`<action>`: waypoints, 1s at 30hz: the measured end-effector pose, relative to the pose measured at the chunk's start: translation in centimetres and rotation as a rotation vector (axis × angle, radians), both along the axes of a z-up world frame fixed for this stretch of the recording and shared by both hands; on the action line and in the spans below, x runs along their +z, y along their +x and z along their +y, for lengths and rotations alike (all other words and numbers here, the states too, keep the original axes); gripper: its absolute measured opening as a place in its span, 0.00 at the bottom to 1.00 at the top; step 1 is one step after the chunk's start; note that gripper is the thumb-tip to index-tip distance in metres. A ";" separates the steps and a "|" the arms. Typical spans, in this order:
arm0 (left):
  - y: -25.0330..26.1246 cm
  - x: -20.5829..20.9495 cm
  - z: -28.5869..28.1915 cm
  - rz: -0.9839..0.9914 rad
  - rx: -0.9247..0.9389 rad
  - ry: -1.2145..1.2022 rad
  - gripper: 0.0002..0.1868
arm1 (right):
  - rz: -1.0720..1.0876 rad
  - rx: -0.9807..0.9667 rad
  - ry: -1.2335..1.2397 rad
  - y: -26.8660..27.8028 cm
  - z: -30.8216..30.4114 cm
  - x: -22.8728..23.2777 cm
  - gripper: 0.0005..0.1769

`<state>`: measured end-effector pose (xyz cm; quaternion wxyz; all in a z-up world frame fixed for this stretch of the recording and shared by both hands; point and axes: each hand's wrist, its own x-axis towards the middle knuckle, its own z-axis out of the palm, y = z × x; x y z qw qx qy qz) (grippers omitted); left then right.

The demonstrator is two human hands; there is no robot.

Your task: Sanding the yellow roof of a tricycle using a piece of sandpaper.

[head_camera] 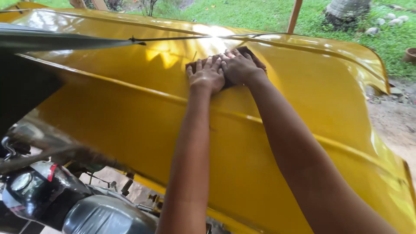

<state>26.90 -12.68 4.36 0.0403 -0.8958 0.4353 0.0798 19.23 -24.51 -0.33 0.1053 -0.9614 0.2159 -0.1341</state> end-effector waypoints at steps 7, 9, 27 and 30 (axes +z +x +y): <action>-6.6 0.1 7.7 0.033 -0.078 -0.026 0.33 | 0.068 -0.124 0.153 -7.6 8.0 0.6 0.34; -8.3 0.2 9.9 0.037 -0.111 -0.036 0.33 | 0.065 -0.144 0.157 -9.8 10.6 0.8 0.35; -8.3 1.0 10.6 0.005 -0.166 0.014 0.32 | 0.076 -0.223 0.174 -9.6 11.5 1.1 0.37; -5.5 0.7 7.4 0.040 -0.133 0.001 0.33 | 0.078 -0.182 0.140 -6.6 8.0 0.5 0.37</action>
